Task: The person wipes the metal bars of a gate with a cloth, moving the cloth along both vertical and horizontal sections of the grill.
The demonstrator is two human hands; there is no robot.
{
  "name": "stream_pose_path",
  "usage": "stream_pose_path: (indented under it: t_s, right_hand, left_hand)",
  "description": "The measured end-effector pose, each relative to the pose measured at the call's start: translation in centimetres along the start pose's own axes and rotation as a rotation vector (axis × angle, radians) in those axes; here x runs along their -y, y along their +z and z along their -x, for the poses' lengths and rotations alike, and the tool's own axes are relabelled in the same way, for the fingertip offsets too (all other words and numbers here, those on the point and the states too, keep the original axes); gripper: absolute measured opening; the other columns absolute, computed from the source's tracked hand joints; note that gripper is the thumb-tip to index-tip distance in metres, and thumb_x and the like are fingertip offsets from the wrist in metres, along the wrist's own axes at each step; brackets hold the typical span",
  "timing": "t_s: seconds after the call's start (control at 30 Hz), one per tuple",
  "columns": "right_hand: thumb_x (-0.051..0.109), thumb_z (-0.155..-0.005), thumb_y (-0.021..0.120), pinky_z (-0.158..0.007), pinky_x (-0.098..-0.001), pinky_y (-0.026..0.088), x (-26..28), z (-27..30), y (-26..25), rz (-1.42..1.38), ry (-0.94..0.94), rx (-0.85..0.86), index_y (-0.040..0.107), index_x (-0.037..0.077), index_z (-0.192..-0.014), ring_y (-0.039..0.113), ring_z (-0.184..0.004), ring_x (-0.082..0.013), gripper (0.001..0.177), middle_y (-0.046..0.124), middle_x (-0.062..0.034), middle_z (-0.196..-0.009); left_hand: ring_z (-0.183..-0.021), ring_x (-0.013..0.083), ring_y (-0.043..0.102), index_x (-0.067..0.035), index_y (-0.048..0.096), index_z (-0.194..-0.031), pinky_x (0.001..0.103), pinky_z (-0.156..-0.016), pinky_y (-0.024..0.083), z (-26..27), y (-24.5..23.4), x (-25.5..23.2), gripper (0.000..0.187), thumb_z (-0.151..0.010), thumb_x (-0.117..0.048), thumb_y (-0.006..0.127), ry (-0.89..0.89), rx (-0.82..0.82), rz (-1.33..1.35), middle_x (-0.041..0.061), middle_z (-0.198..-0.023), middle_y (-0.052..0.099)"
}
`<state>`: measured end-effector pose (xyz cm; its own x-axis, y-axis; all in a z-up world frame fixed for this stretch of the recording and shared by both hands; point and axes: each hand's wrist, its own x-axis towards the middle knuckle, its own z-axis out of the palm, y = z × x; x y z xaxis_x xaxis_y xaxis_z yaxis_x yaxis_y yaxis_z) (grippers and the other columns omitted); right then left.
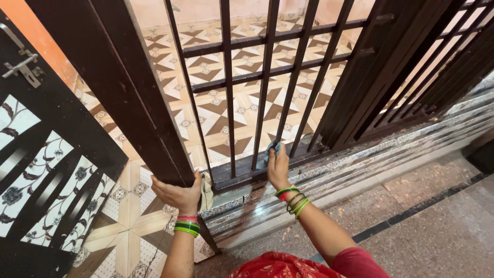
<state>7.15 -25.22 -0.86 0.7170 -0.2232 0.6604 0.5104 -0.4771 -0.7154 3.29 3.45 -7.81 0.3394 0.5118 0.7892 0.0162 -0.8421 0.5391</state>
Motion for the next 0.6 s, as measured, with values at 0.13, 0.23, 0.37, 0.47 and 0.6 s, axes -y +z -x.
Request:
stream_pose_path:
  t_s: [0.13, 0.23, 0.37, 0.47, 0.6]
  right_hand:
    - [0.018, -0.109, 0.044, -0.063, -0.0420, 0.046, -0.3, 0.6, 0.0, -0.073, 0.069, 0.028, 0.051, 0.002, -0.111, 0.061, -0.067, -0.0294, 0.018, 0.059, -0.0150, -0.076]
    - [0.022, -0.112, 0.040, -0.077, -0.0401, 0.049, 1.3, 0.0, -0.4, -0.108, 0.060, -0.010, 0.052, 0.000, -0.123, 0.064, -0.085, -0.0279, 0.027, 0.064, -0.0159, -0.094]
    - [0.031, -0.111, 0.040, -0.095, -0.0375, 0.051, 6.6, -6.0, -1.6, -0.221, 0.015, -0.082, 0.048, -0.002, -0.140, 0.062, -0.110, -0.0254, 0.045, 0.063, -0.0155, -0.122]
    - [0.031, -0.115, 0.041, -0.103, -0.0395, 0.048, 10.6, -11.8, -3.2, -0.248, -0.177, -0.075, 0.034, -0.005, -0.153, 0.058, -0.120, -0.0266, 0.052, 0.057, -0.0184, -0.134]
    - [0.033, -0.112, 0.042, -0.066, -0.0319, 0.049, 12.5, -14.1, -4.0, -0.354, 0.036, -0.066, 0.052, 0.002, -0.138, 0.055, -0.077, -0.0158, 0.042, 0.058, -0.0072, -0.093]
  left_hand:
    - [-0.141, 0.0533, 0.039, 0.007, 0.014, -0.159, 0.063, -0.118, 0.032, 0.0, 0.2, 0.2, 0.131, -0.072, -0.054, 0.090, -0.016, 0.017, 0.006, 0.035, -0.151, 0.037]
    - [-0.143, 0.0535, 0.037, 0.006, 0.013, -0.160, 0.063, -0.119, 0.031, 0.4, 0.4, 0.4, 0.132, -0.072, -0.055, 0.091, -0.033, 0.037, -0.003, 0.036, -0.153, 0.035]
    - [-0.145, 0.0538, 0.034, 0.007, 0.012, -0.160, 0.063, -0.121, 0.029, 0.6, 0.5, 0.8, 0.134, -0.072, -0.056, 0.091, -0.016, 0.033, -0.001, 0.036, -0.155, 0.033]
    - [-0.145, 0.0542, 0.033, 0.007, 0.012, -0.160, 0.063, -0.122, 0.027, 0.5, 0.7, 1.0, 0.134, -0.072, -0.056, 0.091, -0.034, 0.046, 0.007, 0.036, -0.155, 0.033]
    - [-0.145, 0.0542, 0.034, 0.006, 0.012, -0.160, 0.062, -0.122, 0.028, 0.7, 0.6, 1.0, 0.134, -0.072, -0.055, 0.092, -0.038, 0.042, 0.024, 0.035, -0.155, 0.034]
